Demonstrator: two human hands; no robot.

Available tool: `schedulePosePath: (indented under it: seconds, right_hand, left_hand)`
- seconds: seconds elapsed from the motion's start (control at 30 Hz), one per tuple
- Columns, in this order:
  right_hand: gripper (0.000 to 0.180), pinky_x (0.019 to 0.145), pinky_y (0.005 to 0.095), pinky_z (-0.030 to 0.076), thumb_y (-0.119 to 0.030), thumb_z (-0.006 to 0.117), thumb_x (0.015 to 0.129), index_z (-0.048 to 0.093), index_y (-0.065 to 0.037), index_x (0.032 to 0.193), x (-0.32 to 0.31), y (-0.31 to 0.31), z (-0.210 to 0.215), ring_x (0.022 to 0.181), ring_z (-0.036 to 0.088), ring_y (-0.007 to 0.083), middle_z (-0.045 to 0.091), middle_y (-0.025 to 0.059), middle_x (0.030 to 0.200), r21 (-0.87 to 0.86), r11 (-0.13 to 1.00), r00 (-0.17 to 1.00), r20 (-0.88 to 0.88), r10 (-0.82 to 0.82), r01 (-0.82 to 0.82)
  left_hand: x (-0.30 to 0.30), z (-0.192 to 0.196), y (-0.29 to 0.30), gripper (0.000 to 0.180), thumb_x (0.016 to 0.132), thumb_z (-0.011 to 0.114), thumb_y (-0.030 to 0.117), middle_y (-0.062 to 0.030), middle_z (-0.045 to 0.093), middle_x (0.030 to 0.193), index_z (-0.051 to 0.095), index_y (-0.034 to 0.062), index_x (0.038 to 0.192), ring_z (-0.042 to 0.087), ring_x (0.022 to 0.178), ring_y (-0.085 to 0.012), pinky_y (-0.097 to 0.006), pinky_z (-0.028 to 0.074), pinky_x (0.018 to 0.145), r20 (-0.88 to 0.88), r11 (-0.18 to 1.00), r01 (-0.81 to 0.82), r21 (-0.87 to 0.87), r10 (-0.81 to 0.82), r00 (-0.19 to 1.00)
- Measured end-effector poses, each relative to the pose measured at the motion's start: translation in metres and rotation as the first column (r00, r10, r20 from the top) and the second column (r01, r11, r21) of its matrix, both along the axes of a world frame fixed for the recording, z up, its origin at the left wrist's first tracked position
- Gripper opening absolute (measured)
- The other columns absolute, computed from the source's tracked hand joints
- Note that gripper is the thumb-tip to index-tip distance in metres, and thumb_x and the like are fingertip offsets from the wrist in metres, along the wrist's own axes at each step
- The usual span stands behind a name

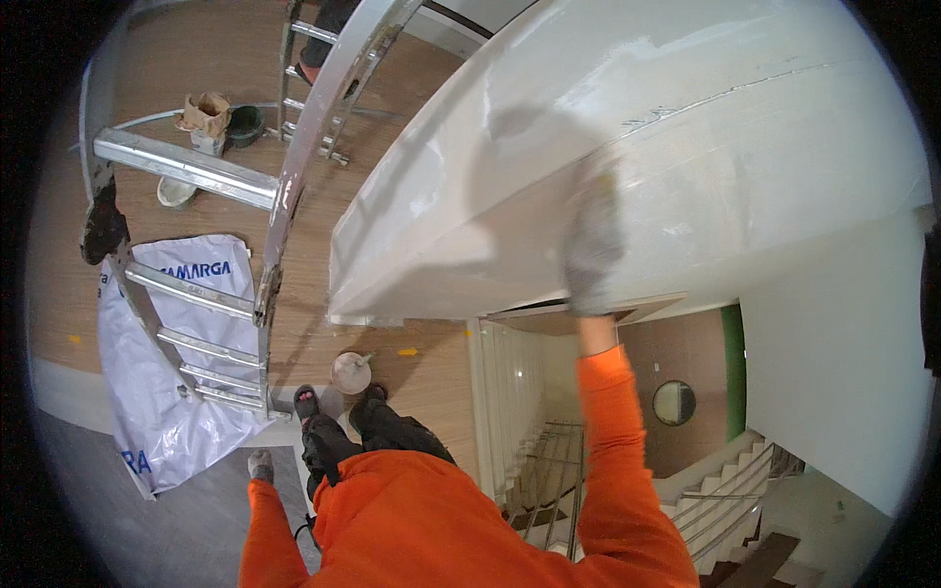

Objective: The person applies white plaster to a wall using a trowel, smoothing the surface with long strokes. They periodically scrape excess material from the trowel into a bucket and mix the compound.

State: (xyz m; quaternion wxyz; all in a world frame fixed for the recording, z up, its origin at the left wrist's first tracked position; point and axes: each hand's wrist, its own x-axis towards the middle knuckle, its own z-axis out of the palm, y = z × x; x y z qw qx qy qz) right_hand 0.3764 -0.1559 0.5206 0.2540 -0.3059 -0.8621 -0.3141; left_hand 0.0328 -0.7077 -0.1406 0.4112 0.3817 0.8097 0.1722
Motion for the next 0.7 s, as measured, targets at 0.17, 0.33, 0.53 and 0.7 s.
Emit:
schedulePosePath:
  seconds: [0.17, 0.33, 0.53, 0.7]
  right_hand:
    - [0.07, 0.121, 0.0398, 0.034, -0.004, 0.058, 0.094, 0.03, -0.001, 0.157, 0.017, -0.04, -0.045, 0.146, 0.04, 0.032, 0.036, 0.0174, 0.161, -0.314, 0.882, 0.934, 0.186, -0.306, 0.352]
    - [0.049, 0.111, 0.0354, 0.042, -0.008, 0.053, 0.102, 0.044, -0.003, 0.15, -0.006, -0.058, 0.151, 0.134, 0.053, 0.0246, 0.052, 0.0137, 0.148, 0.046, 0.989, 0.985, -0.106, -0.136, 0.142]
    - [0.045, 0.074, 0.0287, 0.059, -0.018, 0.063, 0.098, 0.058, -0.009, 0.142, 0.004, -0.001, 0.276, 0.097, 0.074, 0.019, 0.07, 0.0112, 0.129, 0.53, 0.784, 0.945, -0.131, -0.301, 0.323]
    - [0.041, 0.102, 0.0374, 0.052, -0.011, 0.055, 0.102, 0.056, -0.01, 0.143, -0.029, -0.004, 0.101, 0.125, 0.063, 0.029, 0.06, 0.013, 0.142, 0.241, 0.969, 0.983, -0.162, 0.087, -0.046]
  left_hand:
    - [-0.001, 0.002, 0.016, 0.036, 0.095, 0.054, 0.032, -0.0204, 0.071, 0.113, 0.073, 0.0031, 0.106, 0.065, 0.11, -0.0377, -0.048, 0.05, 0.096, 0.005, 0.961, 0.218, -0.17, -0.22, 0.975]
    - [-0.019, 0.004, 0.071, 0.026, 0.096, 0.054, 0.022, -0.0193, 0.072, 0.106, 0.071, 0.0033, 0.097, 0.066, 0.101, -0.0403, -0.051, 0.052, 0.087, -0.241, 0.97, 0.239, 0.032, -0.225, 0.944]
    - [-0.034, -0.011, 0.109, 0.018, 0.091, 0.059, 0.016, -0.009, 0.067, 0.081, 0.067, 0.0008, 0.085, 0.059, 0.075, -0.0187, -0.039, 0.049, 0.071, 0.372, 0.926, -0.365, 0.098, 0.306, 0.876]
    - [-0.014, 0.001, 0.098, 0.021, 0.094, 0.058, 0.017, -0.0013, 0.064, 0.08, 0.069, 0.0018, 0.086, 0.054, 0.073, -0.0145, -0.036, 0.049, 0.071, 0.39, 0.806, -0.577, 0.131, 0.494, 0.778]
